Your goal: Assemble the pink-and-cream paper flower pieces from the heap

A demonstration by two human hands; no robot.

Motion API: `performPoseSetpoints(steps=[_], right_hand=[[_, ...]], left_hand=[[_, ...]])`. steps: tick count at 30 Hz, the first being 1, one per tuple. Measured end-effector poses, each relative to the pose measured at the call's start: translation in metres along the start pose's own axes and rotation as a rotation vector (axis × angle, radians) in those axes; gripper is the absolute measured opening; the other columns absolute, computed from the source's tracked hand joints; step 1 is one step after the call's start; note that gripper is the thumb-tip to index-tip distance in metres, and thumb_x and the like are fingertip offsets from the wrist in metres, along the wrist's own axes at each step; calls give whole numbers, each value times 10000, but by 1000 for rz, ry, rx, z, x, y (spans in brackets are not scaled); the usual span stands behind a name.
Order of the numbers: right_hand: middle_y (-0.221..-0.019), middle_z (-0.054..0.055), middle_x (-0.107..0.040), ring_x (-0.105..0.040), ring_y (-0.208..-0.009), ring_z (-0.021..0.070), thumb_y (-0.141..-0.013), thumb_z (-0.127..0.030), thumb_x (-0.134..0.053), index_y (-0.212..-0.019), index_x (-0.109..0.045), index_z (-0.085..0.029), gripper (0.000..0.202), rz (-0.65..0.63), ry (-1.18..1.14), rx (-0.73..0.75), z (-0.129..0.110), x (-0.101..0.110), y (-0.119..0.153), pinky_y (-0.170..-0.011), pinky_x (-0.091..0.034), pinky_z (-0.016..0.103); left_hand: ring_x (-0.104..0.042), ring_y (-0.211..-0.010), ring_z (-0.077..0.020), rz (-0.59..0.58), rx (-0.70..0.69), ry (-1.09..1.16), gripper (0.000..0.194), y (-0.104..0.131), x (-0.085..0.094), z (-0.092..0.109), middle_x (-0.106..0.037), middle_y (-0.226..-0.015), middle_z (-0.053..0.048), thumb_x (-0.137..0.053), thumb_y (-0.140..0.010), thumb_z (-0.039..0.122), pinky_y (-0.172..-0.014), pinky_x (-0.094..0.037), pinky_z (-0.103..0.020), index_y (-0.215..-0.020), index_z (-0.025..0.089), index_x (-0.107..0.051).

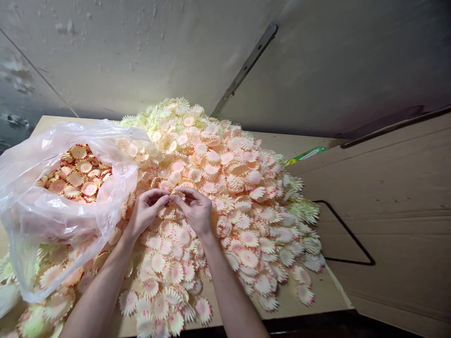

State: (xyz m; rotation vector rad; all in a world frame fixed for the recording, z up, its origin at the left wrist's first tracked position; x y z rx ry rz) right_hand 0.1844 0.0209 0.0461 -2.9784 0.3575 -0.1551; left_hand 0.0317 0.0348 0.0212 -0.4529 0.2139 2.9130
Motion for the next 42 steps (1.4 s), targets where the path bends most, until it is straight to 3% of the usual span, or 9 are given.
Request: performPoseSetpoints(steps=[4,16,23,26,29,37,42], right_hand=[[-807,40,-762,-722,-711,182,-664,-370,-869,-863,-747,-198,290,16,-28,-19,6,2,1,-689,-623,293],[-879,55,-782,-735,-749,190,-797,-391,-767,-911,-772,-200,223,-67,46,14,6,-1,5,-697,-624,285],[-983,71,-771,-736,-877,206,-866,-406,-691,-1027,-738,-196,268,-111,28,-17,8,-5,4,-807,-616,317],[-879,49,-738,-702,-773,168,-903,-401,-648,-1112,-673,-201,290,-137,35,-22,5,-8,5,-703,-586,272],[-696,-24,-628,-583,-590,117,-940,-385,-598,-1107,-573,-219,236,-148,71,-2,1,-9,6,-548,-480,217],[-742,-16,-649,-631,-623,123,-980,-375,-533,-1070,-465,-233,181,-185,138,75,7,-12,7,-542,-459,212],[-789,0,-679,-692,-666,133,-962,-346,-569,-979,-540,-230,121,-184,132,163,-2,-13,9,-585,-546,224]], left_hand=[[-665,-700,-152,8,-8,-19,312,1,1,1,-744,-814,-57,-808,-734,436,-716,-556,-274,-854,153,-758],[-656,-681,-135,20,-2,-2,315,0,2,2,-739,-796,-47,-804,-741,429,-720,-556,-263,-871,146,-752],[-660,-682,-138,10,-18,-19,296,0,2,5,-741,-810,-48,-787,-766,412,-707,-557,-260,-882,142,-748],[-665,-707,-142,20,-25,-21,283,0,3,4,-745,-840,-51,-790,-768,397,-720,-558,-260,-900,149,-752],[-667,-752,-147,19,-29,-17,271,-1,3,2,-744,-876,-56,-789,-774,383,-751,-553,-258,-918,156,-758],[-616,-848,-139,-45,-105,-67,309,-1,1,4,-634,-1038,-85,-806,-765,341,-701,-512,-220,-1031,184,-795],[-653,-1034,-226,-21,-137,-67,191,0,4,10,-702,-1059,-110,-819,-746,312,-868,-542,-304,-901,202,-823]])
Point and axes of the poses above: each hand's wrist, its own y-axis away from the middle knuckle, its own x-axis out of the back of the hand, z = x × y, the point moved 8 cm from there along -y, towards the middle knuckle
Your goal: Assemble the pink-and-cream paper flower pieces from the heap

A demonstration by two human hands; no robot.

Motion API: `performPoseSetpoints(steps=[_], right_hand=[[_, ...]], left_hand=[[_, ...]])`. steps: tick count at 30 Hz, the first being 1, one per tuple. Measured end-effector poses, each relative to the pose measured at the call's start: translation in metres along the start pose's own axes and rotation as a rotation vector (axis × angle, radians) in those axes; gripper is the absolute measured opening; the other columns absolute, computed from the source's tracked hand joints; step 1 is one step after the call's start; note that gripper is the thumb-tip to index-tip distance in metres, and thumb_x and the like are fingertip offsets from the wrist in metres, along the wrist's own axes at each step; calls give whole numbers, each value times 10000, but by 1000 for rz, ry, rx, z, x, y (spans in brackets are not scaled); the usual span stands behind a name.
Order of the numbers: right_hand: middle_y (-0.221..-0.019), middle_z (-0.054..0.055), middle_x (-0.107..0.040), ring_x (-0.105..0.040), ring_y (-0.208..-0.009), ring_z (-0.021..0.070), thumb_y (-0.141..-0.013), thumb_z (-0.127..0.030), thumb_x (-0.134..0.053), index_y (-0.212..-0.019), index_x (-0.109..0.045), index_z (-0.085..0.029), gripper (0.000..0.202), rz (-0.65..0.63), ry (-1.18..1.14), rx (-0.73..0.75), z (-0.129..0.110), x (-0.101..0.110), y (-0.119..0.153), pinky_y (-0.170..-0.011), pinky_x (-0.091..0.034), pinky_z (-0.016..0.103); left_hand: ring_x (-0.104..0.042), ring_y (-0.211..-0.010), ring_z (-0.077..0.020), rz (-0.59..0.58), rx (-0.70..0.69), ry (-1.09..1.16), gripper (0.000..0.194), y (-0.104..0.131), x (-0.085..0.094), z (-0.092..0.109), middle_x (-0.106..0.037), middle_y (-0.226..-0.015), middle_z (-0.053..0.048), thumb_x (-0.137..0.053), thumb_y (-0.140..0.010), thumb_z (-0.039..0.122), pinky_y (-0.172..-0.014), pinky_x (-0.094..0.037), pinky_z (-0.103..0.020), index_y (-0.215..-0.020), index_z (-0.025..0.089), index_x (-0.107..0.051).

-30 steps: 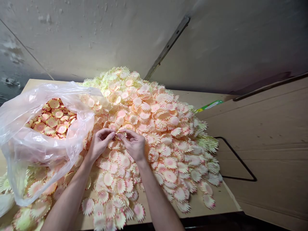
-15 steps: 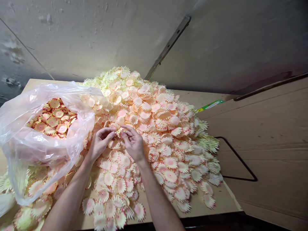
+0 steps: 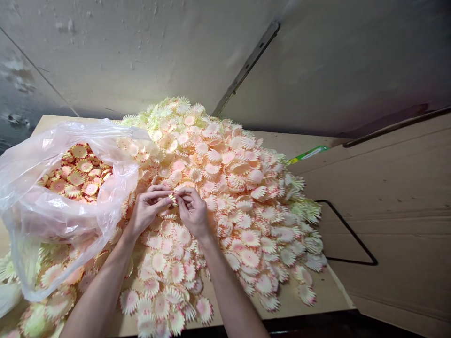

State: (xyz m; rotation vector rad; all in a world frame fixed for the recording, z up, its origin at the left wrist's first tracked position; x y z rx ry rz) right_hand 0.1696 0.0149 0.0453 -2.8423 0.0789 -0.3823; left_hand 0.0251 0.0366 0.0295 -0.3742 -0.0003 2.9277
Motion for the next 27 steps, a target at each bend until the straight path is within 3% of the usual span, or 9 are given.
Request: performPoseSetpoints(steps=[5,9,15,20,27], right_hand=[[-1036,81,-695,-687,-1005,193,-952,-231,-560,-948,-618,-223,59,65,167,212,-29,4,-2,-867,-587,351],[-906,71,-650,-658,-891,189,-936,-205,-568,-904,-632,-216,72,167,258,280,-36,8,1,-783,-590,343],[-859,51,-701,-690,-768,161,-950,-217,-549,-946,-603,-211,54,213,268,223,-28,3,7,-701,-595,288],[-797,22,-686,-672,-659,131,-957,-267,-567,-945,-570,-205,63,284,131,108,-22,9,6,-606,-570,244],[-796,22,-651,-665,-676,139,-946,-386,-587,-907,-532,-218,181,337,-32,-38,-15,9,5,-630,-584,259]], left_hand=[[-673,-1133,-274,33,51,38,203,2,1,2,-755,-1149,-112,-830,-725,315,-1004,-524,-379,-897,207,-823],[-749,-874,-256,116,148,38,286,5,4,-6,-801,-933,-95,-863,-671,364,-860,-597,-372,-884,178,-821],[-758,-781,-224,175,171,109,303,8,5,-11,-802,-853,-77,-886,-636,370,-811,-622,-336,-852,168,-819],[-751,-701,-198,268,170,243,297,9,10,-14,-794,-784,-69,-904,-613,350,-787,-635,-334,-816,154,-812],[-744,-690,-178,300,152,410,275,8,6,-19,-786,-769,-41,-913,-600,333,-778,-637,-335,-770,158,-786]])
Point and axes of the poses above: each hand's wrist, its own y-axis away from the middle knuckle, its own x-axis out of the back of the hand, z = x × y, the point moved 8 cm from there along -y, towards the middle knuckle
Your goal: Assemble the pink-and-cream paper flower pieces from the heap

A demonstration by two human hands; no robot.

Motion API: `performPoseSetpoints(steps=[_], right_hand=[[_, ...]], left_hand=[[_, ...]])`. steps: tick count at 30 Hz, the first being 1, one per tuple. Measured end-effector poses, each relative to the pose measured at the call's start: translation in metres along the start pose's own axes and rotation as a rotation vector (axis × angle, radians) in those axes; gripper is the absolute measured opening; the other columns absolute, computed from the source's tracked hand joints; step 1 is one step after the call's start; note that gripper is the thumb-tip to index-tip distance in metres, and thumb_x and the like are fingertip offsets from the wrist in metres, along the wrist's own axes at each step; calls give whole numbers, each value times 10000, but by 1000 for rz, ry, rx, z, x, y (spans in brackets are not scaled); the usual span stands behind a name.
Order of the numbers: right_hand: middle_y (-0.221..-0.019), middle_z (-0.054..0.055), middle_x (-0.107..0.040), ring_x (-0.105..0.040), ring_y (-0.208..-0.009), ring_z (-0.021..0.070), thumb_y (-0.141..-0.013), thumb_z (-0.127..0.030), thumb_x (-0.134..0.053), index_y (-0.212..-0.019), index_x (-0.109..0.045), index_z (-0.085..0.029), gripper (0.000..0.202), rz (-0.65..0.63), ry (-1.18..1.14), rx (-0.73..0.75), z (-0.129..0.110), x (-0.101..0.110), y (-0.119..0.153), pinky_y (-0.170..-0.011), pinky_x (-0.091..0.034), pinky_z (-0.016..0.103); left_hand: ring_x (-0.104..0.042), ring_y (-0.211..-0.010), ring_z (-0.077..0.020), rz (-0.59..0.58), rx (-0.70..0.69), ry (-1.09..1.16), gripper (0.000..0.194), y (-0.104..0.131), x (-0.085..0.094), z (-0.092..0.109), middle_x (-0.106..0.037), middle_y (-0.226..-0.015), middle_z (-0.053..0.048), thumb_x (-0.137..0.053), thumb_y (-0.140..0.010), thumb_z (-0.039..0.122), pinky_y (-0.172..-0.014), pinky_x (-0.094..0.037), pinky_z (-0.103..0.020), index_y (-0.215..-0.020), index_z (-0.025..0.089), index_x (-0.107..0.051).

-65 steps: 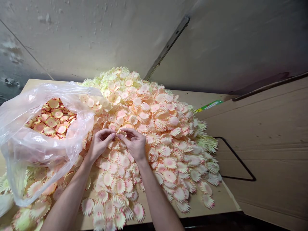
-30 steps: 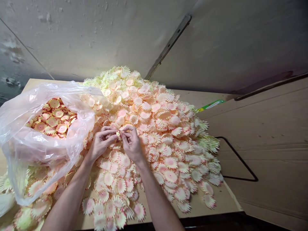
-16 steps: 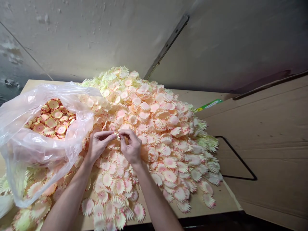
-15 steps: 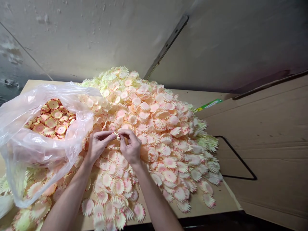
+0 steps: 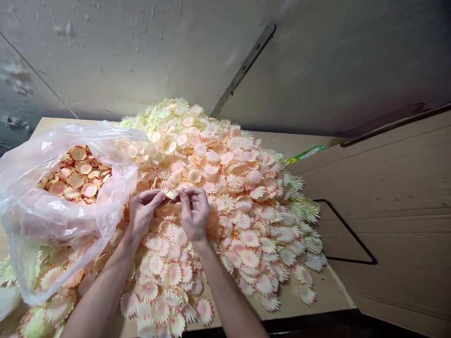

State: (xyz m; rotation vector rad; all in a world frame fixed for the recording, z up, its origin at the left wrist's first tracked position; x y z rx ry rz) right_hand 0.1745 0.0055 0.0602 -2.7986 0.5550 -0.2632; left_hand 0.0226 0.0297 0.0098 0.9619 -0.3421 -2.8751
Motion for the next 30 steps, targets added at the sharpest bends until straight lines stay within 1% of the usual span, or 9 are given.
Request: performPoseSetpoints(steps=[4,8,12,15,17,19,22,25,30], right_hand=[[-804,22,-649,-665,-682,142,-939,-399,-600,-918,-534,-218,194,9,-32,-30,2,0,1,-640,-587,269],[-855,42,-676,-671,-722,148,-920,-381,-633,-944,-575,-210,183,-66,-29,-14,4,-2,-1,-665,-592,271],[-973,72,-713,-701,-861,171,-913,-325,-650,-1133,-625,-203,253,-155,-33,30,3,-4,-3,-777,-608,300],[-972,71,-716,-692,-891,180,-917,-283,-642,-1075,-683,-211,179,-237,23,138,-5,-5,-5,-805,-597,325],[-931,62,-711,-687,-887,186,-917,-260,-637,-951,-696,-214,83,-250,61,199,-10,-4,-5,-805,-592,338],[-933,64,-715,-695,-902,195,-929,-245,-609,-920,-675,-216,73,-235,95,236,-14,-3,-5,-820,-596,353],[-957,72,-735,-721,-906,195,-954,-194,-547,-1003,-646,-225,115,-187,186,354,-27,-5,0,-813,-614,344],[-936,71,-753,-738,-923,202,-948,-105,-520,-1112,-622,-236,234,-165,247,596,-51,-11,13,-806,-628,342],[-1090,119,-749,-720,-1060,241,-931,-46,-507,-1342,-528,-212,444,-273,351,854,-71,-21,36,-860,-637,414]], left_hand=[[-739,-699,-181,3,-1,-4,311,0,0,0,-782,-779,-41,-906,-606,373,-789,-631,-353,-777,153,-765],[-718,-713,-161,-17,-11,-49,315,-1,0,2,-763,-780,-29,-891,-631,378,-799,-620,-339,-796,153,-745],[-677,-672,-130,-30,-21,-73,324,-1,-1,6,-726,-748,-3,-899,-613,369,-777,-612,-317,-785,156,-726],[-666,-692,-126,-48,-23,-87,346,-1,-2,8,-708,-766,-1,-894,-618,382,-778,-603,-308,-792,151,-703],[-658,-708,-123,-69,-19,-97,355,-1,-3,7,-687,-772,2,-877,-646,399,-770,-597,-295,-803,153,-675],[-645,-725,-116,-107,2,-88,367,-1,-5,4,-665,-790,6,-856,-679,420,-762,-593,-282,-826,162,-641],[-621,-748,-104,-141,41,-25,388,-1,-7,-3,-629,-839,15,-830,-711,447,-749,-589,-262,-855,182,-585],[-617,-769,-105,-145,68,38,418,-1,-9,-7,-622,-883,12,-819,-721,468,-707,-574,-233,-886,204,-540],[-670,-848,-167,-229,50,45,440,5,-17,-6,-684,-910,-30,-765,-758,543,-704,-554,-262,-905,225,-499]])
Point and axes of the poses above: each hand's wrist, its own y-axis away from the middle knuckle, its own x-axis out of the back of the hand, z = x × y, the point moved 8 cm from there along -y, towards the middle knuckle
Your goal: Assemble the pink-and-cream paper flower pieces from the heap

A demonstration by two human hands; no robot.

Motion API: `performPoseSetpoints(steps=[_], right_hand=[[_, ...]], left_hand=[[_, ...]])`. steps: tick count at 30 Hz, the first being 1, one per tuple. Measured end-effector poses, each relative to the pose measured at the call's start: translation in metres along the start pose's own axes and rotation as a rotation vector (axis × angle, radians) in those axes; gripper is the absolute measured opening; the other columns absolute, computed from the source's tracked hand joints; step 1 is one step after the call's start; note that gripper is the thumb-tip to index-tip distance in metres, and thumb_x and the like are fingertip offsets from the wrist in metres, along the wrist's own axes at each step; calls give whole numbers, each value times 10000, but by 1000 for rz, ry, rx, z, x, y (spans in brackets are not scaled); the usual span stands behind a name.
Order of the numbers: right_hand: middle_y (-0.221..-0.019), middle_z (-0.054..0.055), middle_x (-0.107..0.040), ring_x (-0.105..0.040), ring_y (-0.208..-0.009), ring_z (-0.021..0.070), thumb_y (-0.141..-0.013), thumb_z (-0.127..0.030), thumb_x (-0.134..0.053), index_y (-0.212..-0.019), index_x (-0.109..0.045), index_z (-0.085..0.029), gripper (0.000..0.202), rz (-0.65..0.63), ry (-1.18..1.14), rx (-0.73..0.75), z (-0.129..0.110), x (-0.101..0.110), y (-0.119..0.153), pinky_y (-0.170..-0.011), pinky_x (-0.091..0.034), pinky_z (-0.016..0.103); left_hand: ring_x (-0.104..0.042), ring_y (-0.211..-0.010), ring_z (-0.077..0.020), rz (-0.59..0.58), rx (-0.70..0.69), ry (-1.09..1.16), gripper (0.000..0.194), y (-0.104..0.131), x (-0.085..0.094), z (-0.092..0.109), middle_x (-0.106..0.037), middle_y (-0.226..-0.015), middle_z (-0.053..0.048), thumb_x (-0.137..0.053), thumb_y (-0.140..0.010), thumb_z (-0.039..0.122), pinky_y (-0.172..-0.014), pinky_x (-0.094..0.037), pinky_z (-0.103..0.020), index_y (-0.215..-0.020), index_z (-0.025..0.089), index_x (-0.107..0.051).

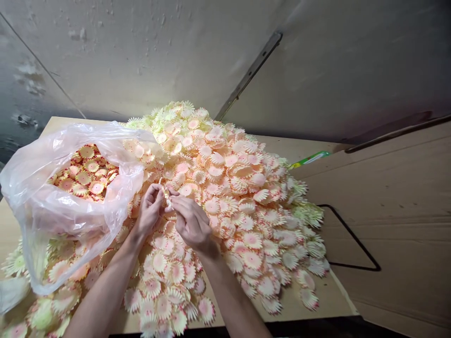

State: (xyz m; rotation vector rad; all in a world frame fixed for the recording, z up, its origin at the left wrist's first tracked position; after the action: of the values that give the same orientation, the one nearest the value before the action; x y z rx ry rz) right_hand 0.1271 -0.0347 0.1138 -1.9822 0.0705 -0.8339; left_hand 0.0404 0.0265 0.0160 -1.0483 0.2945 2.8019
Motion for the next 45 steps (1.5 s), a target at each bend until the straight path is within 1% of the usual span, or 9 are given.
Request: performPoseSetpoints(steps=[13,20,25,27,32,35,38,41,45], right_hand=[[-1236,173,-708,-653,-1213,286,-923,-63,-488,-1268,-607,-140,374,-218,23,304,-29,21,14,-874,-649,427],[-947,-24,-777,-738,-840,153,-947,-197,-591,-1062,-701,-318,200,-233,-283,417,-81,21,9,-692,-655,270],[-1158,105,-723,-697,-1071,265,-969,-179,-542,-1264,-645,-240,318,-193,48,-73,-26,41,-16,-920,-608,479],[-1373,144,-611,-555,-1302,347,-926,-360,-642,-1356,-585,-261,445,-295,229,-275,-8,52,-10,-1027,-518,598],[-1637,217,-214,-185,-1477,545,-617,-789,-721,-1567,-300,-251,1170,-715,210,-364,-52,34,52,-1040,-347,793],[-1665,224,-40,-105,-1468,597,-566,-834,-710,-1583,-240,-281,1250,-853,204,-338,-73,6,89,-1027,-233,860],[-1668,197,101,29,-1481,583,-618,-811,-699,-1595,-171,-297,1223,-822,309,-435,-46,-11,97,-1053,-139,858],[-1678,171,53,34,-1507,528,-669,-807,-664,-1591,-184,-308,1154,-801,348,-464,-12,-26,85,-1107,-112,804],[-1553,183,-376,-267,-1462,453,-782,-573,-725,-1396,-560,-247,714,-801,337,-449,20,-43,68,-1132,-299,667]], left_hand=[[-688,-961,-243,-125,23,19,459,13,-19,0,-682,-892,-52,-796,-726,533,-809,-551,-349,-863,205,-506],[-686,-865,-194,42,-17,95,509,-2,1,10,-619,-812,12,-835,-676,534,-813,-603,-383,-813,229,-451],[-702,-847,-184,7,-7,106,514,-3,-2,11,-602,-800,24,-845,-672,523,-825,-614,-384,-854,208,-483],[-709,-853,-182,11,-28,116,510,-2,-1,12,-597,-808,29,-848,-673,512,-829,-613,-377,-856,202,-487],[-726,-943,-221,27,-49,161,488,-5,6,19,-566,-772,37,-860,-671,483,-846,-604,-371,-835,200,-498],[-731,-927,-215,13,-31,195,475,-6,7,20,-568,-727,43,-872,-666,461,-864,-603,-365,-831,201,-510],[-736,-921,-210,-26,-15,219,450,-6,7,20,-564,-684,55,-872,-680,431,-928,-586,-395,-826,196,-516],[-735,-965,-219,-39,-15,239,426,-7,8,21,-580,-694,58,-870,-696,397,-1002,-549,-440,-838,189,-526],[-739,-930,-201,-24,-15,277,418,-8,14,22,-628,-752,54,-882,-685,365,-1035,-532,-467,-840,183,-539]])
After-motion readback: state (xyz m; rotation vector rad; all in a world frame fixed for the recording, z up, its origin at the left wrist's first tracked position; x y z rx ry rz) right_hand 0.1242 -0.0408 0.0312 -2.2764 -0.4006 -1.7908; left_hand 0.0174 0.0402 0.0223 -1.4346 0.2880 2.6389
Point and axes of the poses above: each hand's wrist, its own y-axis away from the middle knuckle, its own x-axis out of the back of the hand, z = x × y, the point moved 8 cm from there along -y, towards the middle knuckle
